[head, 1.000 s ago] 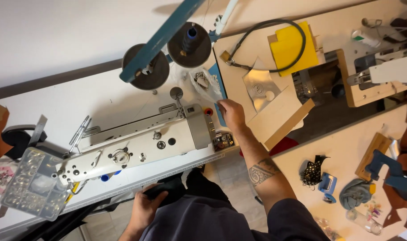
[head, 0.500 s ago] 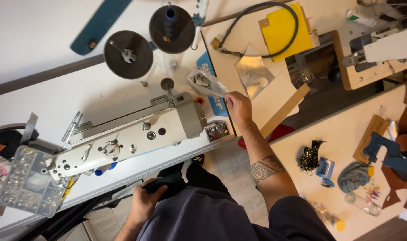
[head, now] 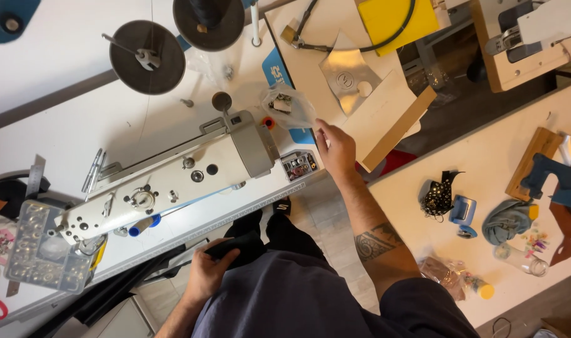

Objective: Sewing a black leather pouch and trimming excess material with scissors in a workshop

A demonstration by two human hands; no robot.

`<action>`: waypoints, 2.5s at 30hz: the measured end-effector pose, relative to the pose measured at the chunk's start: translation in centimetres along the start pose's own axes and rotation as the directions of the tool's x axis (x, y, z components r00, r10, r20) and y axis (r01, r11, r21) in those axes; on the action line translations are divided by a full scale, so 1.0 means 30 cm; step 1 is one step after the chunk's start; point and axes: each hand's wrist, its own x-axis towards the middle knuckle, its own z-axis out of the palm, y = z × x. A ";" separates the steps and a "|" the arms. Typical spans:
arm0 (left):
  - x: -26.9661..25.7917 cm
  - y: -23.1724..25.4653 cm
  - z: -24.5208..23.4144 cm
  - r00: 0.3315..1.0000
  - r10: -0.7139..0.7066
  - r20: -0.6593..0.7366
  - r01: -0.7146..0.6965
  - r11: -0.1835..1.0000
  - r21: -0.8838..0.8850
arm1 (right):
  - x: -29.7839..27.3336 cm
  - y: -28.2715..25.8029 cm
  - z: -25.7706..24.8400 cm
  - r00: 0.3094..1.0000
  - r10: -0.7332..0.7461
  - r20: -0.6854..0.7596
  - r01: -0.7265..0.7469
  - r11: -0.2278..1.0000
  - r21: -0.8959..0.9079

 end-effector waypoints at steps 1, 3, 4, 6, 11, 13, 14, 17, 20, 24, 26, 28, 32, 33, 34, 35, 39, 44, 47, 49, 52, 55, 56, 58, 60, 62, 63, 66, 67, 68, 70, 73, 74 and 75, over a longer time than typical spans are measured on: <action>0.001 0.006 0.001 1.000 0.001 -0.002 -0.001 1.000 0.000 | 0.019 -0.015 -0.004 1.000 -0.002 -0.001 0.002 1.000 0.001; -0.001 0.020 -0.001 0.997 0.079 -0.015 -0.079 0.997 0.006 | 0.057 -0.050 -0.016 0.990 0.005 -0.139 0.007 0.996 0.090; -0.004 0.024 -0.003 0.997 0.080 -0.016 -0.080 0.997 0.006 | 0.073 -0.059 -0.021 0.990 0.004 -0.141 0.008 0.996 0.091; -0.007 0.030 -0.002 0.998 0.063 -0.030 -0.063 0.998 0.003 | 0.116 -0.076 -0.022 0.981 0.119 -0.156 -0.091 0.980 0.175; -0.017 -0.016 0.000 0.994 0.091 -0.062 -0.089 0.996 0.024 | 0.182 0.015 0.063 0.976 0.181 -0.124 -0.174 0.983 0.063; -0.025 -0.022 0.000 0.995 0.071 -0.074 -0.068 0.997 0.043 | 0.208 0.049 0.107 0.971 0.224 -0.082 -0.225 0.974 -0.002; -0.030 -0.022 -0.001 0.994 0.077 -0.073 -0.073 0.996 0.051 | 0.223 0.062 0.130 0.943 0.330 0.052 -0.328 0.944 -0.036; -0.028 -0.029 -0.005 0.992 0.097 -0.085 -0.093 0.994 0.055 | 0.267 0.088 0.186 0.883 0.427 0.194 -0.416 0.904 -0.094; -0.027 -0.044 -0.014 0.988 0.117 -0.100 -0.113 0.993 0.044 | 0.300 0.083 0.208 0.885 0.418 0.206 -0.397 0.908 -0.134; -0.030 -0.004 -0.029 0.990 0.108 -0.087 -0.105 0.994 0.038 | 0.317 0.107 0.236 0.950 0.297 0.100 -0.288 0.952 -0.102; -0.019 -0.004 -0.031 0.991 0.108 -0.079 -0.106 0.994 0.023 | 0.331 0.104 0.223 0.955 0.284 0.090 -0.275 0.957 -0.097; -0.021 -0.004 -0.033 0.993 0.097 -0.073 -0.096 0.995 0.008 | 0.339 0.072 0.206 0.958 0.272 0.090 -0.264 0.960 -0.089; -0.008 0.015 -0.039 0.989 0.145 -0.037 -0.144 0.989 0.037 | 0.352 0.029 0.184 0.890 0.378 0.253 -0.268 0.885 -0.381; -0.012 0.017 -0.041 0.984 0.178 -0.025 -0.178 0.984 0.027 | 0.346 0.030 0.194 0.870 0.395 0.295 -0.213 0.841 -0.498; 0.005 0.012 -0.044 0.983 0.183 -0.018 -0.183 0.983 0.031 | 0.340 0.070 0.215 0.871 0.400 0.287 -0.220 0.838 -0.499; 0.004 0.000 -0.046 0.989 0.143 -0.030 -0.142 0.990 0.022 | 0.317 0.105 0.241 0.899 0.367 0.239 -0.250 0.878 -0.409; -0.003 0.042 -0.060 0.997 0.073 -0.002 -0.073 0.997 0.002 | 0.289 0.128 0.216 0.961 0.253 0.111 -0.255 0.967 0.011; 0.013 0.023 -0.051 0.997 0.069 0.035 -0.068 0.997 -0.022 | 0.234 0.012 0.060 0.951 0.262 0.162 -0.272 0.962 0.041; 0.039 0.045 -0.044 0.993 0.084 0.078 -0.083 0.996 -0.020 | 0.197 -0.063 -0.069 0.962 0.212 0.169 -0.231 0.968 0.096; 0.053 0.090 -0.034 0.989 0.100 0.111 -0.098 0.995 -0.024 | 0.143 -0.081 -0.153 0.977 0.154 0.145 -0.170 0.980 0.107; 0.066 0.185 0.003 0.952 0.289 0.098 -0.277 0.953 -0.119 | 0.034 -0.103 -0.281 0.994 0.112 -0.005 -0.113 0.993 -0.044; 0.081 0.237 0.062 0.924 0.312 0.221 -0.288 0.948 -0.131 | -0.158 -0.148 -0.416 0.939 0.326 -0.108 -0.327 0.945 0.012; 0.092 0.244 0.089 0.912 0.324 0.253 -0.302 0.946 -0.123 | -0.230 -0.131 -0.446 0.885 0.438 -0.160 -0.421 0.898 0.129; 0.145 0.211 0.145 0.883 0.336 0.327 -0.321 0.942 -0.101 | -0.366 -0.081 -0.496 0.792 0.565 -0.234 -0.513 0.822 0.248; 0.193 0.120 0.204 0.861 0.327 0.389 -0.343 0.939 -0.030 | -0.512 -0.022 -0.540 0.718 0.656 -0.232 -0.597 0.752 0.278; 0.204 0.088 0.267 0.842 0.297 0.451 -0.343 0.939 0.021 | -0.607 -0.011 -0.586 0.684 0.694 -0.225 -0.654 0.720 0.231; 0.230 0.087 0.300 0.825 0.285 0.488 -0.355 0.933 0.055 | -0.635 0.006 -0.605 0.672 0.708 -0.217 -0.686 0.705 0.178; 0.238 0.116 0.433 0.744 0.292 0.601 -0.468 0.869 0.158 | -0.836 0.116 -0.619 0.610 0.755 -0.241 -0.753 0.647 0.118; 0.227 0.172 0.507 0.738 0.282 0.614 -0.474 0.863 0.174 | -0.892 0.130 -0.630 0.593 0.766 -0.248 -0.762 0.634 0.134; 0.216 0.224 0.587 0.650 0.335 0.683 -0.577 0.802 0.156 | -0.948 0.147 -0.640 0.593 0.757 -0.275 -0.764 0.637 0.105; 0.158 0.321 0.758 0.559 0.356 0.749 -0.665 0.732 0.148 | -1.076 0.195 -0.647 0.582 0.759 -0.291 -0.772 0.629 0.096; 0.057 0.460 1.040 0.304 0.400 0.865 -0.875 0.476 0.088 | -1.269 0.268 -0.641 0.469 0.806 -0.361 -0.807 0.558 0.196; 0.032 0.494 1.135 0.191 0.305 0.933 -0.937 0.341 0.080 | -1.321 0.286 -0.641 0.445 0.816 -0.369 -0.808 0.543 0.227; 0.014 0.528 1.239 0.073 0.185 0.980 -0.979 0.200 0.035 | -1.374 0.304 -0.643 0.412 0.825 -0.386 -0.812 0.525 0.256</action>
